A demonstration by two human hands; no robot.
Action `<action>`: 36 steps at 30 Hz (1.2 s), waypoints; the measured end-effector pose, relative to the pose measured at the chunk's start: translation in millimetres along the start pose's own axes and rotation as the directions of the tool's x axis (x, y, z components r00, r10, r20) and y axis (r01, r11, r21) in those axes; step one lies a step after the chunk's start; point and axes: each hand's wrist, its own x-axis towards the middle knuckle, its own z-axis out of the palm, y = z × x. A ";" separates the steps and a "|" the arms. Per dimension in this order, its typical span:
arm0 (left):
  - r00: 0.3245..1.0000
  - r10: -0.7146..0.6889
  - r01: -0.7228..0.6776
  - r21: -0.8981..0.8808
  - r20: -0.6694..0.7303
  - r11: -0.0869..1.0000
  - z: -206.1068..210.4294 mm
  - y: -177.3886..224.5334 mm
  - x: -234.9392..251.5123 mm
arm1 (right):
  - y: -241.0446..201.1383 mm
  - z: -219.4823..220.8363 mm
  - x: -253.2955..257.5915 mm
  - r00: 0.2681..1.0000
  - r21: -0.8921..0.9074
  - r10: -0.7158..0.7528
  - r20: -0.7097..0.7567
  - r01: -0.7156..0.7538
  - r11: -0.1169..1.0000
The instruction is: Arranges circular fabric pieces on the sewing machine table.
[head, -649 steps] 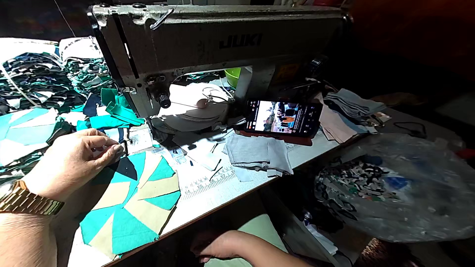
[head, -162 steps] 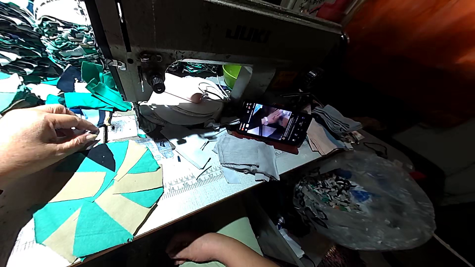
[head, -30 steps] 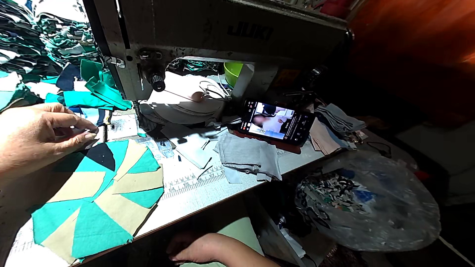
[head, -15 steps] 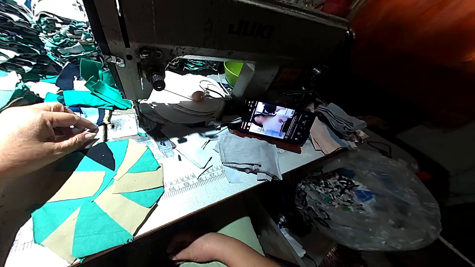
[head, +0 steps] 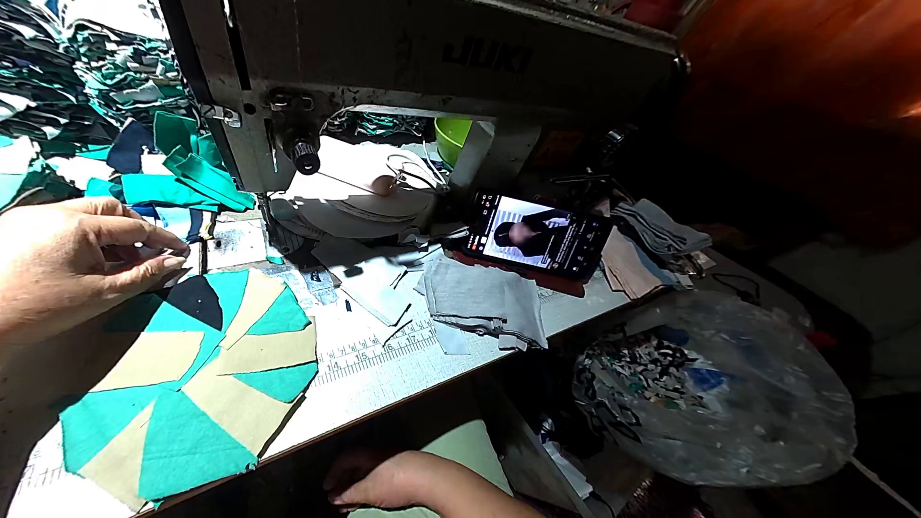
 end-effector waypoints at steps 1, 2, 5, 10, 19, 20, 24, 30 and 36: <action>1.000 0.000 0.000 0.003 0.003 1.000 -0.4 0.2 0.1 | 0.1 -0.1 0.0 1.000 -0.001 0.001 0.001 -0.001 1.000; 1.000 0.001 -0.001 0.002 0.005 1.000 -0.7 0.8 -0.1 | 0.6 -0.2 0.3 1.000 -0.005 0.000 -0.001 0.000 1.000; 1.000 0.005 -0.005 0.001 0.005 1.000 -1.0 -0.5 -0.9 | -0.7 -0.1 -0.4 1.000 -0.028 0.001 -0.005 -0.001 1.000; 1.000 0.006 -0.006 -0.003 0.004 1.000 -0.8 1.5 -1.3 | -1.9 -0.5 -1.3 1.000 -0.051 -0.009 -0.008 0.009 0.999; 1.000 -0.016 0.016 0.005 0.003 1.000 0.1 -1.2 -0.6 | -1.7 -0.7 -0.9 1.000 -0.046 0.006 -0.001 -0.006 0.999; 1.000 -0.014 0.014 0.003 0.003 1.000 0.1 -0.6 -0.7 | -1.8 -0.6 -0.9 1.000 -0.041 0.006 0.000 -0.006 0.999; 1.000 -0.023 0.022 0.005 0.010 1.000 -0.4 -1.4 -0.4 | -2.1 -0.3 -1.3 1.000 -0.032 0.006 -0.005 -0.006 0.999; 0.998 -0.051 0.051 0.014 0.034 0.999 -1.8 3.0 0.5 | -2.4 -0.7 -1.5 1.000 -0.030 0.002 -0.004 -0.002 1.000; 1.000 -0.002 0.002 0.006 0.012 1.000 -0.6 -1.0 -0.1 | -1.8 0.1 -0.8 1.000 -0.033 0.002 -0.008 -0.002 0.999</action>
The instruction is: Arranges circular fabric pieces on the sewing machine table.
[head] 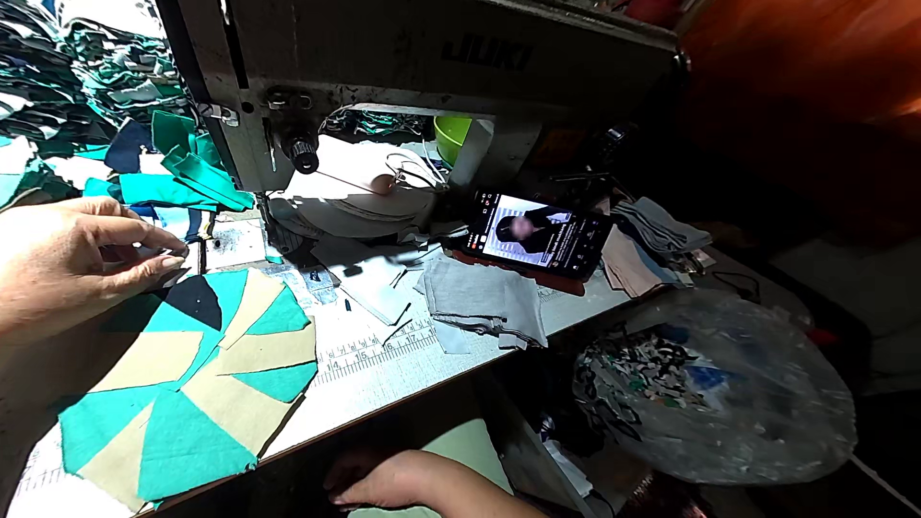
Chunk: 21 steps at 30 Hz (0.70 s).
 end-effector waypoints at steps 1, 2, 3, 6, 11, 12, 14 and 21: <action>1.000 0.000 0.000 -0.001 0.004 1.000 -0.5 0.8 -0.1 | -0.2 0.3 -0.3 1.000 0.001 0.001 -0.003 -0.001 1.000; 1.000 0.000 0.000 0.000 0.006 1.000 -0.8 1.6 -0.2 | 0.0 0.4 -0.2 1.000 0.001 0.001 -0.003 -0.001 1.000; 1.000 -0.008 0.008 0.003 0.009 1.000 -1.1 2.4 -0.1 | 0.3 0.2 0.0 1.000 0.003 0.002 -0.002 -0.002 1.000; 1.000 -0.008 0.007 0.016 0.016 1.000 -1.7 0.8 0.1 | 0.0 -0.4 0.0 1.000 0.012 0.009 0.010 -0.009 1.000; 1.000 -0.009 0.009 0.016 0.005 1.000 -0.8 1.5 -0.5 | 0.9 -0.3 0.5 1.000 0.012 0.007 0.010 -0.007 1.000; 1.000 -0.010 0.010 0.017 0.004 1.000 -0.8 1.7 -0.7 | 0.7 -0.4 0.5 1.000 0.011 0.006 0.010 -0.007 1.000; 1.000 -0.010 0.010 0.019 0.002 1.000 -0.9 2.3 -0.6 | 0.0 -0.9 -0.2 1.000 0.000 0.007 0.010 -0.007 1.000; 1.000 -0.026 0.025 0.020 0.007 0.999 -0.6 2.5 -0.3 | -0.7 -1.7 -0.4 1.000 -0.009 0.006 0.014 -0.006 1.000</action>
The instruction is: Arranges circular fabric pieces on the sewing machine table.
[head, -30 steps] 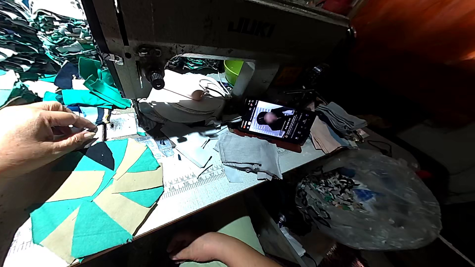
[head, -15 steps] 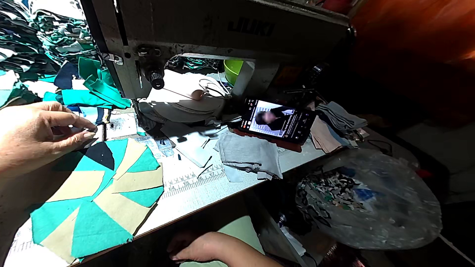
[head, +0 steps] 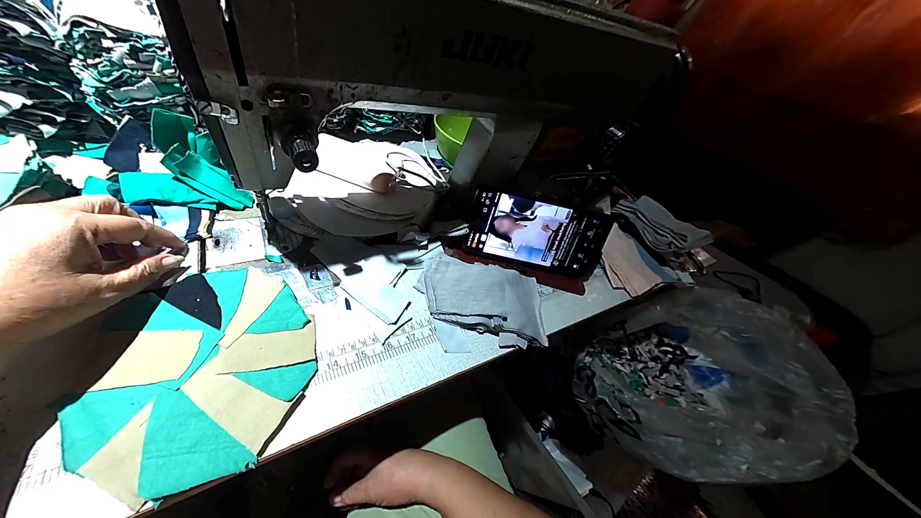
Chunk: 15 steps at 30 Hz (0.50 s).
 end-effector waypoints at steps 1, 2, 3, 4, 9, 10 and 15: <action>1.000 -0.003 0.003 -0.002 0.000 1.000 0.2 0.3 0.2 | -0.4 -0.3 -0.1 1.000 -0.003 0.004 0.002 -0.004 1.000; 1.000 -0.006 0.006 -0.001 -0.001 1.000 0.1 0.7 0.5 | -0.6 -0.3 -0.3 1.000 -0.006 0.007 0.003 -0.007 1.000; 1.000 -0.006 0.006 -0.002 -0.001 1.000 0.0 1.1 0.6 | -1.0 -0.3 -0.5 1.000 -0.008 0.006 0.003 -0.006 1.000; 1.000 -0.003 0.003 -0.003 -0.001 1.000 0.0 0.9 0.8 | -0.8 -0.3 -0.3 1.000 -0.010 0.006 0.005 -0.006 1.000; 1.000 -0.019 0.018 -0.007 -0.009 1.000 0.1 3.9 -0.5 | 2.7 0.3 1.6 1.000 -0.024 -0.001 -0.004 0.001 1.000; 1.000 -0.018 0.018 -0.005 -0.012 1.000 0.5 3.4 -0.5 | 3.2 0.2 1.8 1.000 -0.028 -0.005 -0.006 0.005 1.000; 1.000 -0.019 0.019 -0.001 -0.003 1.000 -0.2 1.9 0.1 | 1.2 -0.2 1.0 1.000 -0.031 0.005 -0.001 -0.005 1.000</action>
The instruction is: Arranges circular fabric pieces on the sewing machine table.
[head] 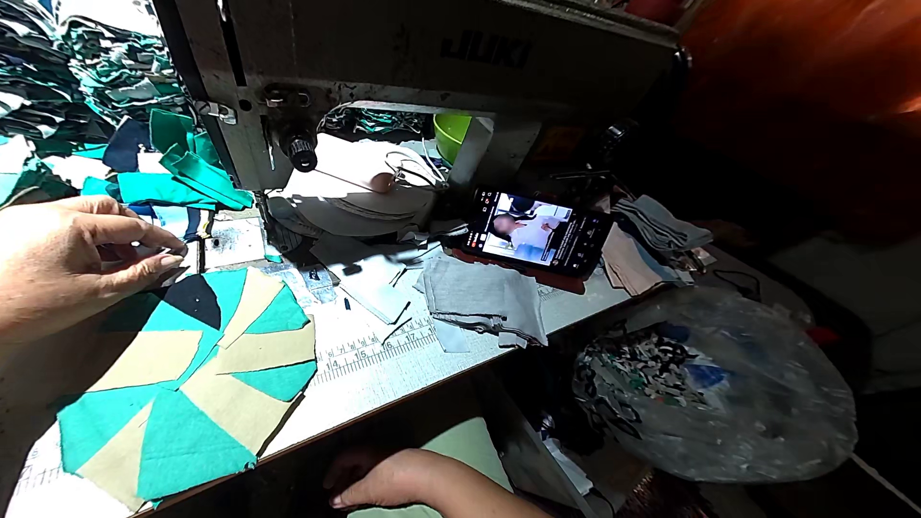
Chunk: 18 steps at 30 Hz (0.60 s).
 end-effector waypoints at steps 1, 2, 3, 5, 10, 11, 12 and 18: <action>1.000 -0.003 0.003 -0.002 0.002 1.000 -0.3 0.2 0.0 | -0.2 0.0 0.0 1.000 0.002 0.002 0.001 -0.002 1.000; 1.000 -0.007 0.007 -0.002 0.004 1.000 -0.4 0.4 0.1 | -0.5 -0.1 -0.2 1.000 0.001 0.001 0.003 -0.001 1.000; 1.000 -0.006 0.006 -0.004 0.005 1.000 -0.3 0.9 0.0 | -0.6 -0.3 -0.1 1.000 -0.003 0.000 0.002 0.000 1.000; 1.000 -0.001 0.001 -0.006 0.003 1.000 0.0 0.5 -0.2 | -0.3 -0.4 0.0 1.000 -0.009 -0.005 0.000 0.005 1.000; 1.000 0.001 -0.001 -0.001 0.007 1.000 -1.0 1.6 -0.2 | -1.0 -0.5 -0.9 1.000 -0.002 -0.003 0.001 0.003 1.000; 1.000 0.006 -0.006 -0.002 0.003 1.000 -0.3 0.8 -0.3 | -1.0 -0.5 -1.0 1.000 -0.001 -0.002 0.002 0.002 1.000; 1.000 0.011 -0.011 -0.001 -0.001 1.000 0.1 0.0 -0.4 | -1.2 -0.5 -1.1 1.000 -0.006 0.000 0.004 0.000 1.000; 1.000 0.016 -0.016 0.000 0.003 1.000 -0.6 0.5 -0.3 | -2.4 -1.0 -1.8 1.000 -0.021 -0.001 0.003 0.001 1.000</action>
